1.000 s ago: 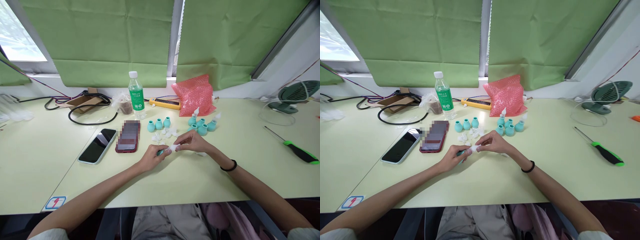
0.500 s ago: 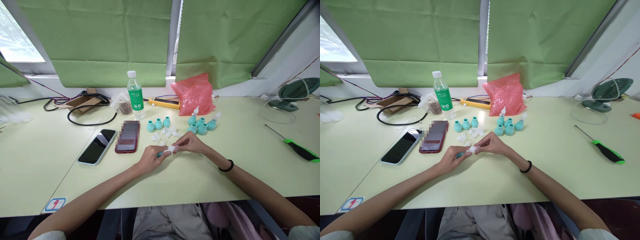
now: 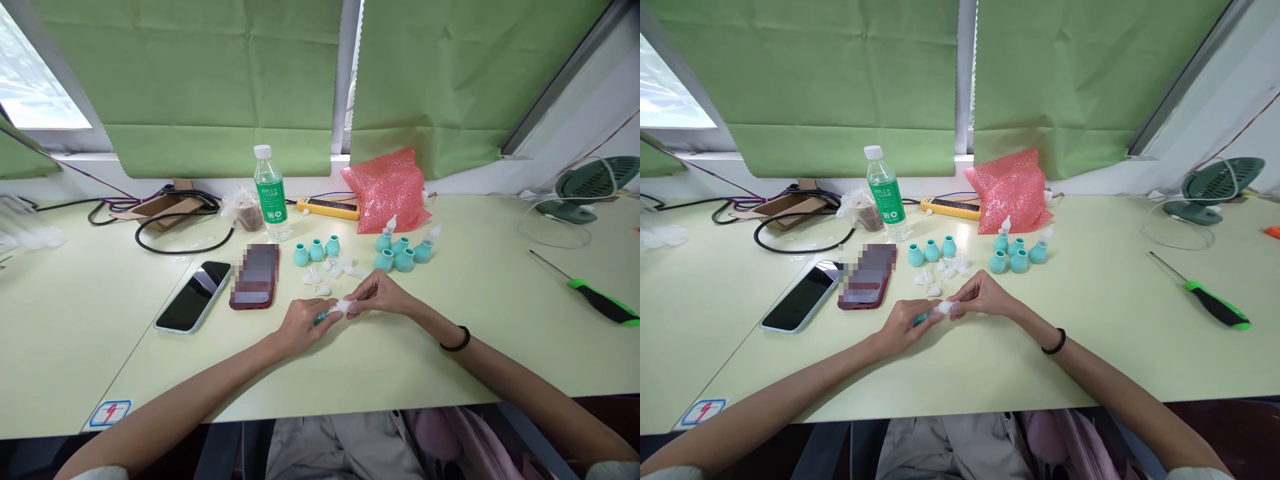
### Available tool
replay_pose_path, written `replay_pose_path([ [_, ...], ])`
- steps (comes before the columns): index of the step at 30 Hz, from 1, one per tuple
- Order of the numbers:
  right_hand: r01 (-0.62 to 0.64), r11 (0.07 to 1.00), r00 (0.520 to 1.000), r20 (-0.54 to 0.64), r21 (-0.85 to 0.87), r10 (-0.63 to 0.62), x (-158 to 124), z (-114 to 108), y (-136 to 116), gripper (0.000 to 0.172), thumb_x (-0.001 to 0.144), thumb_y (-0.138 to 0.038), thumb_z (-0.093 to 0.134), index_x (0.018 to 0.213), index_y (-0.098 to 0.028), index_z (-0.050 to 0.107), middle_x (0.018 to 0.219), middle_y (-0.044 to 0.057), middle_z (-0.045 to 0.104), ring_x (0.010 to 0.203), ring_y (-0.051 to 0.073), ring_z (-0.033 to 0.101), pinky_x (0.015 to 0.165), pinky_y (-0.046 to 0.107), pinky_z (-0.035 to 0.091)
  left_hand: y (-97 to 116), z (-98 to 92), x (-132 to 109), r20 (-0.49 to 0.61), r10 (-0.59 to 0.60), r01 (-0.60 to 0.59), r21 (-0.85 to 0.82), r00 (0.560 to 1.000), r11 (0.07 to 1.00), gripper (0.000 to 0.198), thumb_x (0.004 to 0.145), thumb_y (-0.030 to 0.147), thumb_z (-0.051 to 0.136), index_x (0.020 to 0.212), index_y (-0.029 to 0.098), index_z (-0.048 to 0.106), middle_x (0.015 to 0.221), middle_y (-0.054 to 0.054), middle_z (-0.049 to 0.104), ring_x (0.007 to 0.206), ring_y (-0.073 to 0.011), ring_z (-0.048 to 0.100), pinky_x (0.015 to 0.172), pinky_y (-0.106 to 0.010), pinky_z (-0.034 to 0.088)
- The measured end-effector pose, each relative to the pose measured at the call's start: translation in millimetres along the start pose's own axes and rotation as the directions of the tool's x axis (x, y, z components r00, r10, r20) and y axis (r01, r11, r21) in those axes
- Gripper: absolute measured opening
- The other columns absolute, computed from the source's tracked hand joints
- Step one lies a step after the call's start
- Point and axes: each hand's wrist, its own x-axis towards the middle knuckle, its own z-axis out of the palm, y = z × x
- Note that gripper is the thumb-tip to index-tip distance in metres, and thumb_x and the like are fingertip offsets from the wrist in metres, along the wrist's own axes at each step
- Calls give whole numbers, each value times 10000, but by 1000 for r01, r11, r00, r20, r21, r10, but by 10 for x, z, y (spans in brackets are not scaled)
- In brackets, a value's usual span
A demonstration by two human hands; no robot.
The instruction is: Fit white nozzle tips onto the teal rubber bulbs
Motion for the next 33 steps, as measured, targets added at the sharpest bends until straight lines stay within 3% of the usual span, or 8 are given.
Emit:
replay_pose_path([
  [7, 112, 980, 957, -246, -167, -151, -10, -221, -435, 192, 548, -274, 668, 680, -134, 662, 580, 39, 641, 528, 167, 603, 531, 279, 508, 16, -48, 14, -161, -1, -32, -204, 987, 978, 333, 821, 264, 318, 1123, 172, 424, 1040, -80, 521, 925, -166, 475, 799, -295, 369],
  [12, 188, 878, 689, -578, -440, -438, 142, -655, -657, 142, 617, -281, 590, 616, -147, 640, 508, 8, 592, 443, 125, 545, 475, 258, 463, -40, -11, 34, -220, 5, -13, -32, 975, 999, 291, 785, 210, 378, 1068, 196, 442, 1114, -80, 442, 1036, -185, 391, 865, -349, 346],
  [14, 84, 803, 649, -579, -591, -494, 243, -775, -629, 160, 633, -277, 554, 612, -139, 633, 518, 14, 592, 450, 123, 535, 473, 250, 441, -77, 21, 44, -198, 20, 0, 101, 980, 995, 272, 763, 189, 403, 1026, 201, 471, 1139, -78, 412, 1062, -202, 355, 869, -375, 345],
  [19, -249, 461, 743, -473, -852, -474, 472, -866, -423, 207, 648, -266, 485, 528, -145, 603, 525, 31, 589, 521, 143, 521, 498, 245, 374, -180, 73, 55, -145, 37, 15, 340, 989, 940, 366, 721, 144, 428, 1083, 195, 431, 1235, -84, 319, 1127, -255, 256, 875, -442, 338],
  [22, -326, 374, 784, -469, -868, -406, 526, -867, -331, 226, 664, -281, 458, 551, -151, 604, 575, 45, 603, 554, 156, 523, 496, 245, 354, -234, 83, 59, -97, 1, 37, 394, 995, 918, 390, 720, 127, 415, 1107, 178, 409, 1234, -89, 335, 1143, -259, 243, 888, -449, 335],
  [27, -437, 336, 642, -551, -834, -534, 442, -816, -338, 285, 646, -409, 495, 710, -163, 623, 627, 49, 619, 642, 212, 545, 511, 268, 346, -295, 91, 70, -83, -14, 46, 404, 996, 914, 372, 742, 92, 366, 1106, 160, 406, 1228, -81, 364, 1160, -231, 242, 902, -416, 346],
  [30, -344, 310, 559, -458, -886, -691, 324, -631, -325, 282, 700, -385, 458, 738, -150, 611, 661, 51, 621, 621, 183, 549, 541, 269, 351, -310, 85, 78, -75, -20, 47, 386, 997, 921, 353, 743, 89, 372, 1085, 158, 426, 1219, -66, 390, 1161, -222, 244, 901, -389, 357],
  [33, -80, 253, 696, -236, -964, -678, 211, -322, -179, 235, 736, -320, 445, 765, -147, 601, 665, 42, 617, 607, 144, 548, 559, 243, 371, -303, 71, 85, -66, -21, 44, 380, 998, 924, 309, 746, 110, 394, 1038, 184, 461, 1187, -33, 438, 1145, -224, 270, 877, -390, 375],
])
